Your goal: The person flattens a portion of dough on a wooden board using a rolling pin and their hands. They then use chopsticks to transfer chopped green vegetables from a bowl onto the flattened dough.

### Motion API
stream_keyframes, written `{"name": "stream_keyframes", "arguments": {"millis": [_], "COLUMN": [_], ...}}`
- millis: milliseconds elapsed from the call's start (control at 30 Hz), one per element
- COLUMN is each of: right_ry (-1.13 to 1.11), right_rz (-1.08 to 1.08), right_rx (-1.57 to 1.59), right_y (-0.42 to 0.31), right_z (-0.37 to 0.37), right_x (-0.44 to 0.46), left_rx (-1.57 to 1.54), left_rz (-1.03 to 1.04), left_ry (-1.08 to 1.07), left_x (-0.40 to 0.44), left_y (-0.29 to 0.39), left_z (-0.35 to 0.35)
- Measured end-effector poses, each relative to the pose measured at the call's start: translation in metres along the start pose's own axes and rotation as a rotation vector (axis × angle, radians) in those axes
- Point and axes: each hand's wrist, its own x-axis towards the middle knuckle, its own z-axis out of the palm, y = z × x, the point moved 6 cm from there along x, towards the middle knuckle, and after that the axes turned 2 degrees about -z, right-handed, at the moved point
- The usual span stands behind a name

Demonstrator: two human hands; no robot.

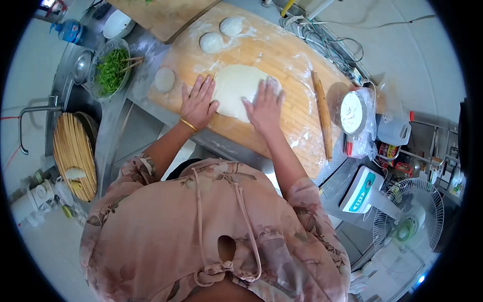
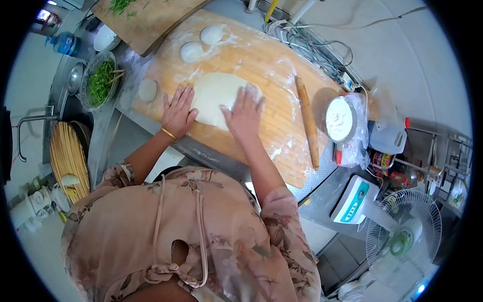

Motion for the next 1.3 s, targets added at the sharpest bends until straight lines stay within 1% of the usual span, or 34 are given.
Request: {"name": "stream_keyframes", "arguments": {"millis": [67, 167, 200, 267, 367, 400, 467, 500, 600, 667, 700, 800, 833, 933, 1000, 1067, 1133, 1200, 1233, 1300], "right_ry": [0.026, -0.050, -0.118, -0.257, -0.204, -0.129, 0.018, 0.083, 0.076, -0.031, -0.076, -0.086, -0.148, -0.154, 0.064, 0.251, 0.334, 0.343, 0.325, 0.290], "right_rz": [-0.108, -0.276, -0.317, -0.408, -0.297, -0.258, -0.171, -0.106, -0.026, -0.255, -0.401, -0.565, -0.575, -0.334, -0.191, -0.052, 0.070, 0.325, 0.350, 0.403], "right_rx": [0.040, 0.086, 0.091, 0.100, 0.020, 0.019, 0.021, 0.086, 0.018, 0.048, -0.112, 0.055, 0.091, -0.011, 0.020, 0.017, -0.150, -0.140, -0.113, -0.064], "right_y": [-0.032, -0.055, -0.052, -0.032, 0.003, 0.007, 0.015, 0.016, -0.025, -0.073, -0.094, -0.099, -0.089, -0.028, 0.019, 0.075, 0.123, 0.173, 0.187, 0.205], "right_z": [0.003, 0.007, 0.006, -0.003, -0.012, -0.017, -0.023, -0.014, 0.003, 0.023, 0.029, 0.025, 0.017, -0.001, -0.027, -0.048, -0.076, -0.071, -0.061, -0.049], "right_x": [0.020, 0.004, -0.008, -0.036, -0.056, -0.048, -0.026, -0.006, 0.041, 0.049, 0.041, 0.002, -0.008, -0.023, -0.032, -0.047, -0.064, -0.094, -0.109, -0.137], "left_rx": [-0.039, -0.070, -0.082, -0.043, -0.046, -0.058, -0.097, -0.117, -0.125, -0.112, -0.110, -0.101, -0.086, -0.055, -0.056, -0.040, -0.047, -0.073, -0.088, -0.087], "left_rz": [-0.014, -0.077, -0.106, -0.070, -0.028, -0.007, -0.030, -0.041, -0.031, -0.017, -0.009, 0.010, 0.006, -0.019, -0.045, 0.007, 0.075, 0.155, 0.170, 0.203], "left_ry": [0.030, 0.040, 0.036, 0.020, 0.015, 0.017, 0.051, 0.066, 0.067, 0.090, 0.106, 0.119, 0.103, 0.056, 0.014, -0.041, -0.085, -0.120, -0.128, -0.230], "left_x": [-0.001, 0.000, -0.001, -0.001, -0.007, -0.006, -0.004, -0.004, -0.005, -0.006, -0.005, -0.005, -0.005, -0.002, -0.001, 0.004, 0.011, 0.021, 0.025, 0.034], "left_y": [-0.001, -0.012, -0.016, -0.017, -0.018, -0.018, -0.017, -0.015, -0.015, -0.016, -0.016, -0.018, -0.016, -0.013, -0.010, 0.005, 0.027, 0.060, 0.072, 0.094], "left_z": [-0.001, 0.002, 0.004, -0.002, -0.008, -0.009, -0.012, -0.013, -0.013, -0.012, -0.012, -0.010, -0.010, -0.012, -0.009, -0.009, -0.009, -0.008, -0.002, 0.011]}}
